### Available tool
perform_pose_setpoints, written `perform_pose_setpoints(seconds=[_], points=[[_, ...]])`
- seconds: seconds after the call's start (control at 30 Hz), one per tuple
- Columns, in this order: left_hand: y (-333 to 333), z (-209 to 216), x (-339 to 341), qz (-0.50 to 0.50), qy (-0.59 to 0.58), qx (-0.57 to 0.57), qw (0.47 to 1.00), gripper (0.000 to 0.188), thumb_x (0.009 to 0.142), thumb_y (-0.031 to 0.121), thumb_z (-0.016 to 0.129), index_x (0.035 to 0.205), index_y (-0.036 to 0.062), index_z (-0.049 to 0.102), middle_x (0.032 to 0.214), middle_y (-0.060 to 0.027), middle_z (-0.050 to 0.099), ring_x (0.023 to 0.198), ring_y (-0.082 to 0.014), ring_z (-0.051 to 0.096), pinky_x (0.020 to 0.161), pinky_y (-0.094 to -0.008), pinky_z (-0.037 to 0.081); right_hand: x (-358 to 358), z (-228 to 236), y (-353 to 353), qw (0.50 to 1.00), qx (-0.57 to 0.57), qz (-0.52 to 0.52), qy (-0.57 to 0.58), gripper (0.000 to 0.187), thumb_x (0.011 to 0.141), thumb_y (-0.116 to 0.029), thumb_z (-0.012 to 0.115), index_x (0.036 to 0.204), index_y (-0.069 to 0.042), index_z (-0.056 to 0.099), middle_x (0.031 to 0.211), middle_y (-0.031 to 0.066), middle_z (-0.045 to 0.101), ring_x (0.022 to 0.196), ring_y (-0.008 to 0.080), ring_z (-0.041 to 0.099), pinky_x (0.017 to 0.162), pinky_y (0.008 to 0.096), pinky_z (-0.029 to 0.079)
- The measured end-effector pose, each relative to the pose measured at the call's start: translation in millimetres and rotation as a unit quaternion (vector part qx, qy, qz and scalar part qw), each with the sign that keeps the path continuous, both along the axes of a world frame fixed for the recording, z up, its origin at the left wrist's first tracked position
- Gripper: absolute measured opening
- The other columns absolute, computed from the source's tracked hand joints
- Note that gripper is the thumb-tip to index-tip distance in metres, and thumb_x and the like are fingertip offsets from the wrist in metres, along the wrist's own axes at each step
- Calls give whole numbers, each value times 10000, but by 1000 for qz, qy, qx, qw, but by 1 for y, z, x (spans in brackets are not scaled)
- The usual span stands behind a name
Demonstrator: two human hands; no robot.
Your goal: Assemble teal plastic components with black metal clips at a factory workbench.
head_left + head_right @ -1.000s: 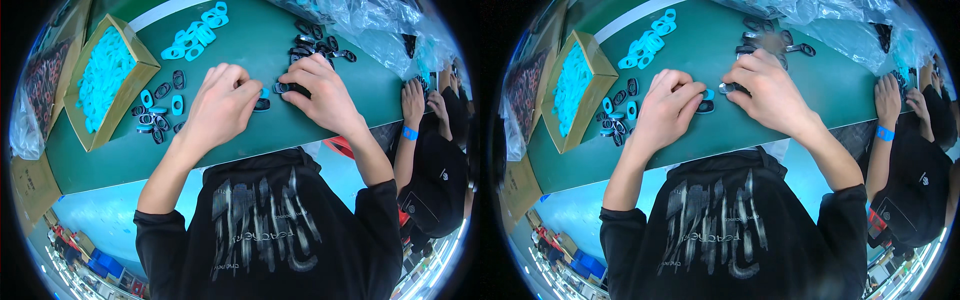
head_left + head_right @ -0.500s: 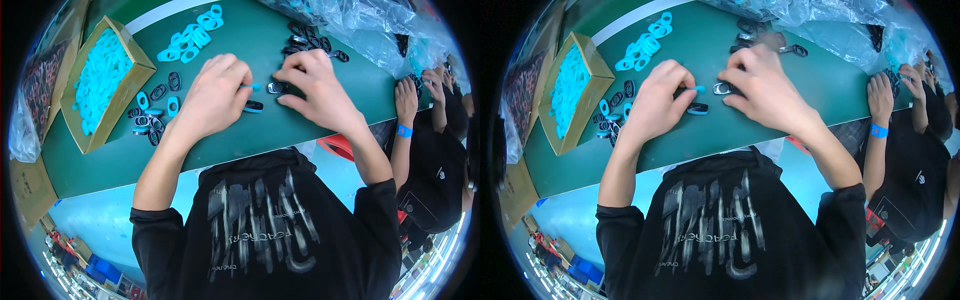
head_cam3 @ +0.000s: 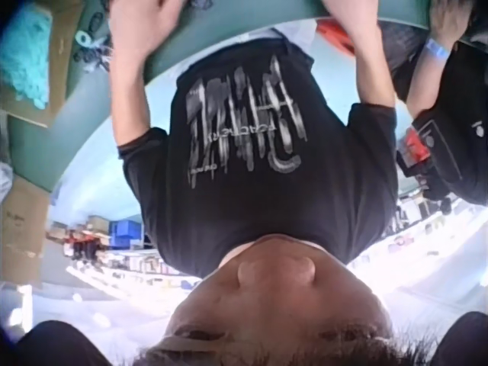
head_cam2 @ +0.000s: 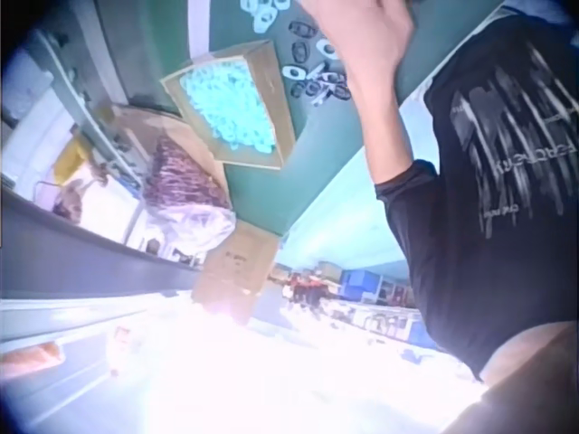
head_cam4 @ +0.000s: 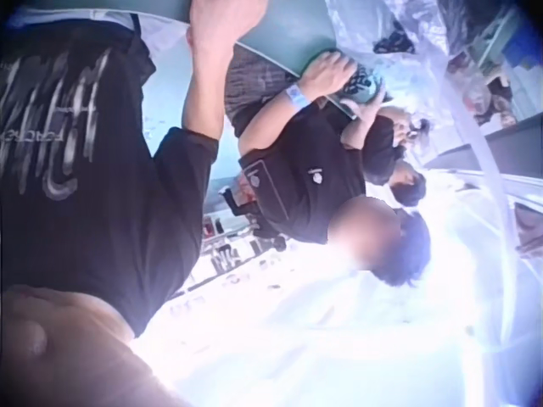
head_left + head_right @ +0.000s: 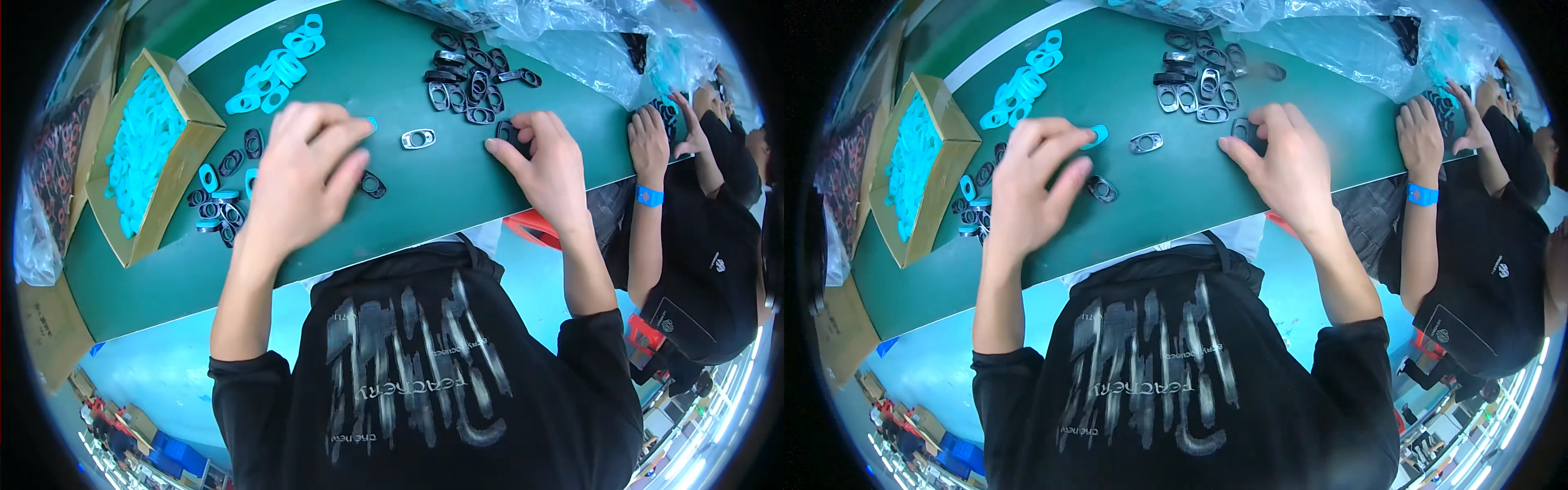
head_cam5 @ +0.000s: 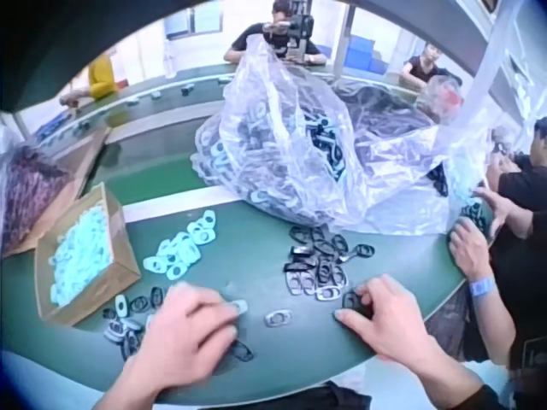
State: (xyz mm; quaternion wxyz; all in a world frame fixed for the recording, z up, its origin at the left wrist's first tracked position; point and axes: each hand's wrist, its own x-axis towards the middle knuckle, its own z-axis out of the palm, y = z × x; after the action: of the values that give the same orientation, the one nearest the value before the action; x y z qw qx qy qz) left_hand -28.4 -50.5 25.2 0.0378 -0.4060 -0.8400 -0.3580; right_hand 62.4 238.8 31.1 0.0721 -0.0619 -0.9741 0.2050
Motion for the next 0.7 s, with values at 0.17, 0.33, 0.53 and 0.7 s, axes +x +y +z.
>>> perform_pose_setpoints(seconds=[0.17, 0.33, 0.53, 0.7], points=[[-11, -16, 39, -46, 13, -50, 998, 380, 757, 92, 809, 1122, 79, 704, 1150, -108, 593, 1049, -321, 545, 889, -424, 455, -4, 18, -8, 990, -112, 58, -60, 271, 874, -100, 743, 1110, 18, 679, 896, 96, 675, 707, 161, 623, 664, 295, 517], [-30, -11, 45, 53, 2, -32, 998, 412, 741, 78, 820, 1135, 66, 698, 1119, -111, 597, 1028, -326, 546, 883, -428, 463, -6, 16, -21, 957, -207, 202, -7, 183, 925, 4, 636, 1096, 42, 691, 937, 118, 715, 797, 172, 702, 721, 277, 545], [-2, 18, 42, 1, 38, 41, 998, 444, 722, 98, 826, 1135, 19, 683, 1073, -117, 601, 953, -318, 573, 845, -411, 480, -25, 21, -61, 890, -374, 238, -107, 348, 920, 13, 667, 1267, 17, 631, 941, 86, 717, 809, 140, 690, 721, 270, 550], [7, 4, 26, -25, 48, 36, 998, 322, 735, 82, 813, 1020, 31, 673, 948, -89, 596, 882, -307, 568, 758, -408, 464, -47, 31, -67, 828, -471, 205, -225, 471, 938, 0, 675, 1392, -20, 551, 974, 64, 726, 818, 107, 671, 728, 260, 554]])
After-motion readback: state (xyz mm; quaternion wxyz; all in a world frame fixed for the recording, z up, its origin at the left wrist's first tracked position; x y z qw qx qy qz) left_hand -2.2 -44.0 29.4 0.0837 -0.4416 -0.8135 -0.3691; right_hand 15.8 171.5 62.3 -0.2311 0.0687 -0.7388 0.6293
